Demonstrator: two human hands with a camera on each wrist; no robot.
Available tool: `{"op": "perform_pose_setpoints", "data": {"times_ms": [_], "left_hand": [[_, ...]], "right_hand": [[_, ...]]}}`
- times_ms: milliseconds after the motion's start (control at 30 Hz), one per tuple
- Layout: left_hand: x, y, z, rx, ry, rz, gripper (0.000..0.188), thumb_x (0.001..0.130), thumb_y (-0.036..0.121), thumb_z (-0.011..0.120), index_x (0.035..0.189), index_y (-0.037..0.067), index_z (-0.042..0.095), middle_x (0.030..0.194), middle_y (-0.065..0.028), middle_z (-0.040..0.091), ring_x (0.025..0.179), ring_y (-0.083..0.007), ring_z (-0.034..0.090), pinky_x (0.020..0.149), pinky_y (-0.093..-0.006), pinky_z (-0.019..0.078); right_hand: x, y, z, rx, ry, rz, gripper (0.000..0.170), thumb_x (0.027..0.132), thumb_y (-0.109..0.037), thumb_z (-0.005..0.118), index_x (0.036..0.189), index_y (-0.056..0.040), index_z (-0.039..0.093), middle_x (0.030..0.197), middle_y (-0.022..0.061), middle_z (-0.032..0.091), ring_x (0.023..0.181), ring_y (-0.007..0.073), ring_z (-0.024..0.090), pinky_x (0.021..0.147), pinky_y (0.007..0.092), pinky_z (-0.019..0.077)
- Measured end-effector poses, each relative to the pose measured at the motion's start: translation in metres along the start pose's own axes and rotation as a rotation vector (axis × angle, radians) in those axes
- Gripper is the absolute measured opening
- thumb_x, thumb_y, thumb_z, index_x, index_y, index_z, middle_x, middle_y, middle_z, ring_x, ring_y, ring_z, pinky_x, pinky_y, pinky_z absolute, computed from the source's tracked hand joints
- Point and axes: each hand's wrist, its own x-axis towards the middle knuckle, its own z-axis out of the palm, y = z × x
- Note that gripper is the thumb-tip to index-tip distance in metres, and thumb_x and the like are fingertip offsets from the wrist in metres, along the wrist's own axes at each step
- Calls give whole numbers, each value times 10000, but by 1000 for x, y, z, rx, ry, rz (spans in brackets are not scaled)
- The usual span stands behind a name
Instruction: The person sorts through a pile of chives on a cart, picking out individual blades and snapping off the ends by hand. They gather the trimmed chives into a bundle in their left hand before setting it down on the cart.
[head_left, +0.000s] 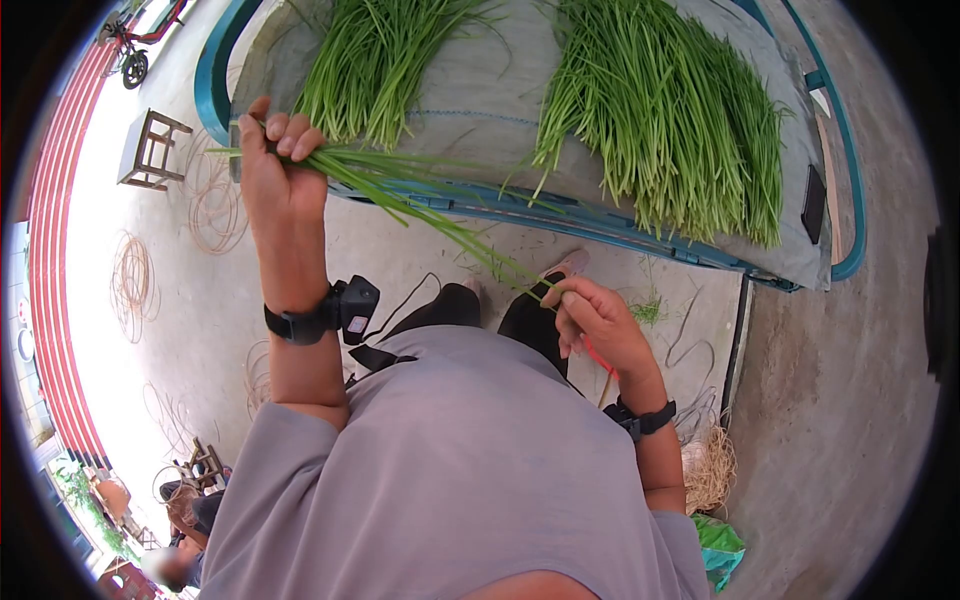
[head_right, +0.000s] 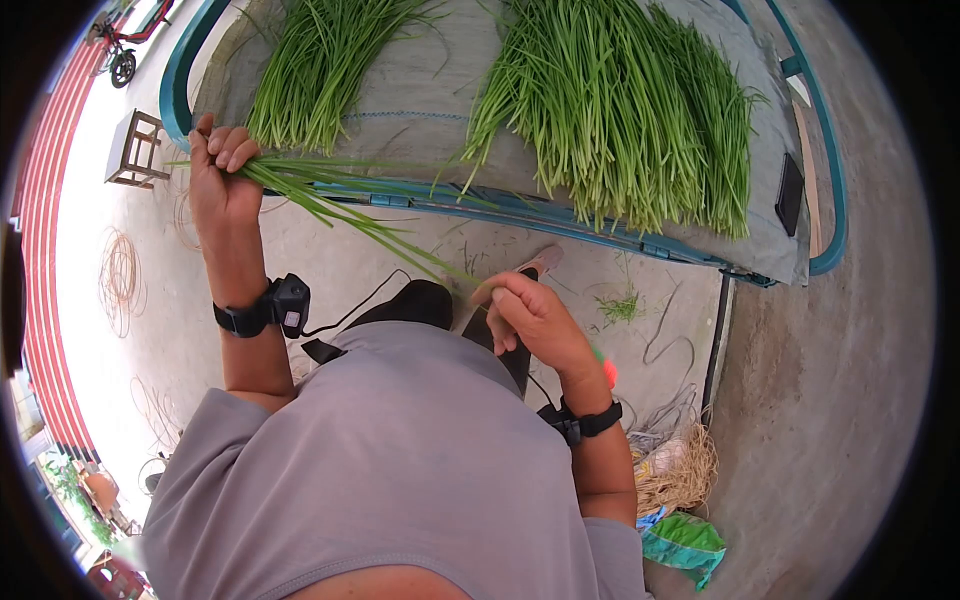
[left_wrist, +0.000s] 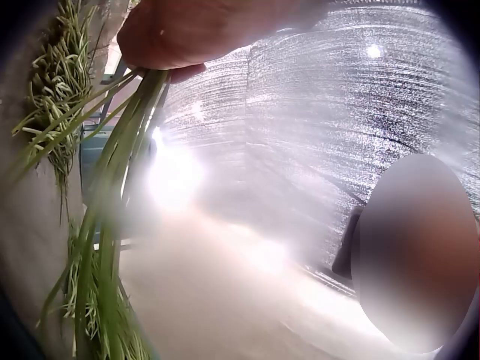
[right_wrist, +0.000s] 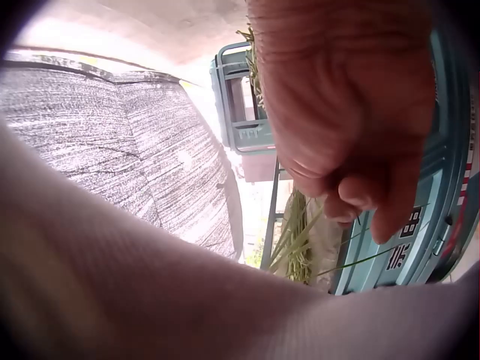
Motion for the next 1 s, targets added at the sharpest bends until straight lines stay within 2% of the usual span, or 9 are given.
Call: {"op": "perform_pose_setpoints", "data": {"times_ms": [200,300,400,500,600,700,800,900,1000], "left_hand": [[-14,5,25,69,-99,43,257,1020,227,404,1080,-9,483,689,-11,348,585,-93,330,486,-216,332],[-18,8,31,121,-159,48,278,1035,261,360,1107,8,451,698,-7,365,579,-87,320,483,-223,310],[-20,11,36,92,-126,85,269,1026,228,388,1059,-14,501,687,-11,347,580,-84,324,472,-213,321],[-21,16,39,135,-109,99,268,1028,234,383,1073,-7,492,683,-5,346,564,-78,315,453,-206,304],[-23,20,43,204,-81,127,266,1032,239,371,1090,2,477,675,4,344,541,-70,295,429,-196,277],[-27,19,49,295,-45,150,256,1036,234,362,1101,9,466,670,15,342,525,-54,273,415,-187,250],[-35,22,55,405,-85,126,289,1039,259,360,1095,1,478,659,19,340,530,-49,273,428,-193,236],[-44,18,67,548,-33,166,301,1038,271,363,1105,-1,475,652,24,330,520,-39,263,414,-192,222],[-45,19,70,670,-59,228,338,1029,305,392,1108,-11,481,633,37,311,497,-37,250,406,-193,216]], "right_hand": [[5,6,4,83,75,76,238,956,-129,392,1023,0,579,573,-27,421,456,66,410,498,240,483],[2,3,6,87,-1,92,255,971,-155,400,1049,1,586,622,-24,449,505,70,425,544,248,495],[0,6,7,68,-65,-31,258,982,-178,432,1094,-8,591,722,-14,514,619,66,492,628,240,492],[-4,14,-4,-53,-208,-3,255,984,-191,460,1121,-25,598,827,-4,570,719,60,521,684,225,466],[-6,20,-7,-55,-224,-4,216,976,-140,478,1087,8,589,799,-11,550,663,68,500,755,263,504],[-6,18,-4,-60,-167,-22,184,955,-80,474,1059,-6,605,847,6,579,662,76,497,744,263,500],[0,32,-16,-106,-65,7,180,922,-35,473,1033,-21,615,880,16,604,693,81,516,723,250,492],[12,42,-30,-553,-49,-352,218,904,-80,519,1099,-55,613,911,6,611,703,80,550,618,225,459],[12,20,-9,-344,175,-167,213,906,-108,527,1089,-41,611,935,15,610,643,90,556,571,233,465]]}}
